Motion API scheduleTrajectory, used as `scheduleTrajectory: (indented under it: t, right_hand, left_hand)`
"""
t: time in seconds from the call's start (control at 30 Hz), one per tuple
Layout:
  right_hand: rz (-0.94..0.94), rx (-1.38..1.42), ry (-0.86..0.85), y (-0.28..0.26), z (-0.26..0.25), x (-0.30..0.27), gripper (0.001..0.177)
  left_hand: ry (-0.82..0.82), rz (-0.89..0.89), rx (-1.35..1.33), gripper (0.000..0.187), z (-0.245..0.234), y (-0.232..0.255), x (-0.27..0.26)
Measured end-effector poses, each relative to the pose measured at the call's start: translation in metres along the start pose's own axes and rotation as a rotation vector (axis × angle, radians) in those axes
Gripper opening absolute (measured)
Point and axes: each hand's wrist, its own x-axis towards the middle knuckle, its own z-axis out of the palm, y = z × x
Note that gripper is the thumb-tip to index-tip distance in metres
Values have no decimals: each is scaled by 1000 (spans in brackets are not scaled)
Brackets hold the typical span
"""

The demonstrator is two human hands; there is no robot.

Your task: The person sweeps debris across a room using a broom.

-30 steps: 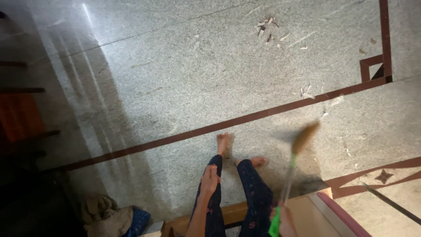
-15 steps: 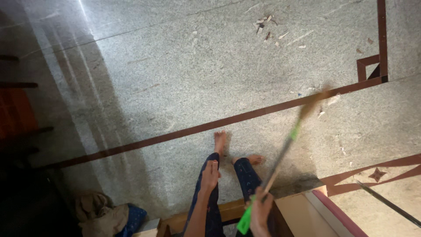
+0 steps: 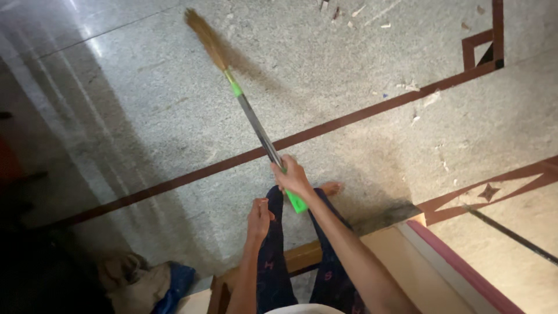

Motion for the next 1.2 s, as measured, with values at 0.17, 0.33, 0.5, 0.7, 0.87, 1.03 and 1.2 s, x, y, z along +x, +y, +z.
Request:
scheduleTrajectory:
  t: [0.17,0.33,0.5,0.7,0.87,1.03,1.2]
  right_hand:
    - [-66,125,43,20,-8,60,35]
    - [174,296,255,48,-33,33,25]
    - [365,726,275,137,-74,-30,42]
    - [501,823,449,247,-135,-119,38]
    - [575,1012,523,307,-191,-180,32]
    - [59,2141,-406,325,-268,-279,33]
    - [467,785,343,264,-252,-361,34]
  left_hand:
    - [0,25,-24,39,5,-13,-2]
    - [-13,-54,101,36,5,-25,-10]
    - [-63,15,155,37,10,-8,-8]
    - [-134,154,195,38,40,43,-7]
    - [-162,170,207,39,84,58,-10]
    - [-183,157,383,43,126,67,-23]
    - [-230,167,353,44,157,66,-37]
